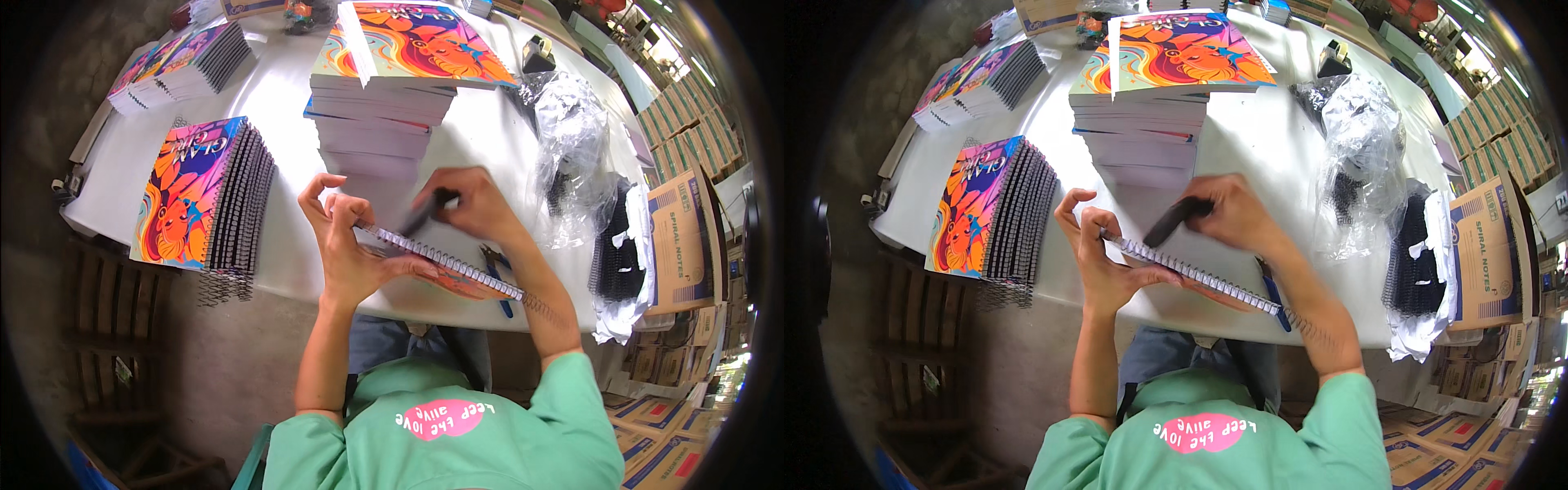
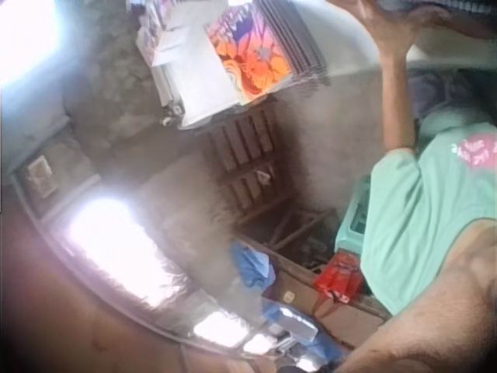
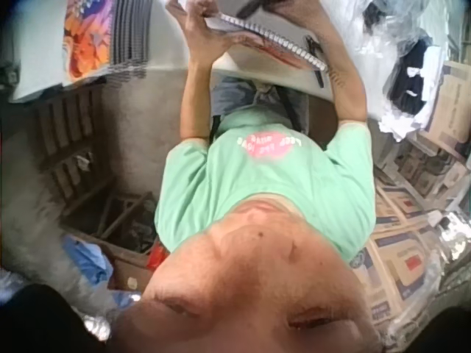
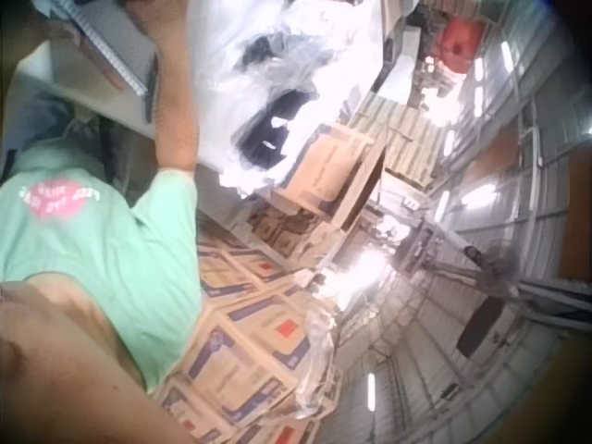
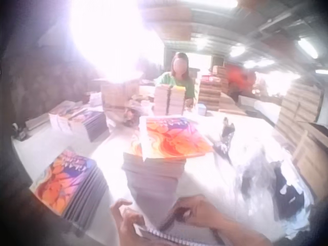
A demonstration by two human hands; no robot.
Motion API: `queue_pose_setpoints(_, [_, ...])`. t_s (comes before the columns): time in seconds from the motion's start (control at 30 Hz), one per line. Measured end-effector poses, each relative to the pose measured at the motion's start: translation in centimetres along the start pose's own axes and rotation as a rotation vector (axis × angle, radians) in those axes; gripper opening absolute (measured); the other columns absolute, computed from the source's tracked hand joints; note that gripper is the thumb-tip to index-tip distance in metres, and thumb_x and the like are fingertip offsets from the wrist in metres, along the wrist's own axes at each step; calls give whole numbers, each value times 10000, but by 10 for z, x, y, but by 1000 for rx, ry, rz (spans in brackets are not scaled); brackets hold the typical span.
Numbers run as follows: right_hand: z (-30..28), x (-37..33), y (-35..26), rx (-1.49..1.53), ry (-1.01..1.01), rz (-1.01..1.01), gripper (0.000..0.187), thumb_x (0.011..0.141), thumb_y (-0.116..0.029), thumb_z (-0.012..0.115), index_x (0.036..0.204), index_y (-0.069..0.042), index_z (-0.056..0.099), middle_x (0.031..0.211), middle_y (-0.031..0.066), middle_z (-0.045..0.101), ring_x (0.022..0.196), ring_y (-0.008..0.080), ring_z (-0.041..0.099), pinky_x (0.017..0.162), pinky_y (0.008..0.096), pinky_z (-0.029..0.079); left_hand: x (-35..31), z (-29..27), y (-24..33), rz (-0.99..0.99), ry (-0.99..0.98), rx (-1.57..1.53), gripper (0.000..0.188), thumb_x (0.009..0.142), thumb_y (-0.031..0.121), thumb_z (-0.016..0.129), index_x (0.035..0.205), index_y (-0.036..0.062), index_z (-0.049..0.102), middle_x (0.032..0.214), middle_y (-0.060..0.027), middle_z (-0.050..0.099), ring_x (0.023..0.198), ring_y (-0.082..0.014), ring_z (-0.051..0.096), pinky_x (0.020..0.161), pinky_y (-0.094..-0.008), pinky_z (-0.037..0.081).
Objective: The person finishes several spiral notebooks by trimming the wire binding with pliers and then folding the sharp ends inward. The notebooks are then placed onto a growing stack.
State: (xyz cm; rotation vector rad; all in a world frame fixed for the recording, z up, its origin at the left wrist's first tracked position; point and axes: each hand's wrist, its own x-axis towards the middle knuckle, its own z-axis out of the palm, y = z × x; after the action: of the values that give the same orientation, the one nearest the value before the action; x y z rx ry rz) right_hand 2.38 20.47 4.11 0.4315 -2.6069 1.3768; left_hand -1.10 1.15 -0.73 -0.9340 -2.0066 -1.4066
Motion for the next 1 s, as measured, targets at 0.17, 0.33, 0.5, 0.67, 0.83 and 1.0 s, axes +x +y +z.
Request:
queue_pose_setpoints(0.17, [7, 0, -19, 314, -72, -182, 216, 625, 32, 643, 808, -54, 719, 775, 72, 651, 696, 174, 626, 652, 270, 485, -3, 0, 0, -179, 1, -171, 853, 335, 542, 862, 870, 57, 408, 1063, -137, 337, 1032, -248, 359, 720, -386, 399])
queue_pose_setpoints(0.33, [5, 10, -24, 376, -29, -178, 181, 618, 10, 649, 788, -27, 694, 721, 94, 632, 626, 178, 614, 578, 298, 463, -1, 5, -5, -458, 44, -477, 931, 288, 440, 919, 911, 60, 342, 1034, -105, 337, 1001, -214, 373, 777, -349, 398])
queue_pose_setpoints(0.5, [5, 19, -19, 33, 47, -104, 182, 609, 0, 645, 788, -14, 677, 682, 99, 592, 595, 217, 579, 566, 300, 446, -5, 1, -8, -340, -40, -365, 740, 394, 189, 894, 851, 70, 325, 966, -90, 340, 979, -216, 373, 755, -306, 388])
queue_pose_setpoints(0.67, [12, 23, -11, 122, 50, 40, 241, 622, 70, 615, 809, -50, 709, 717, 72, 614, 663, 134, 583, 605, 258, 449, -4, 4, -8, -269, -25, -402, 825, 386, 274, 931, 890, 39, 322, 988, -105, 313, 1006, -230, 365, 767, -332, 401])
queue_pose_setpoints(0.83, [21, 22, -5, 151, -13, 27, 251, 619, 41, 631, 838, -59, 704, 728, 85, 611, 687, 209, 605, 636, 272, 466, -6, 7, -13, -187, -18, -368, 837, 406, 357, 922, 904, 38, 330, 1006, -92, 331, 819, -150, 452, 718, -273, 410])
queue_pose_setpoints(1.0, [-9, -26, 38, -488, 241, 160, 345, 696, -53, 650, 1041, -69, 643, 1047, 111, 602, 955, 280, 579, 832, 351, 464, -8, 2, -5, -504, 50, -804, 422, 694, 217, 811, 858, 13, 481, 844, -36, 468, 730, -85, 462, 667, -212, 403])
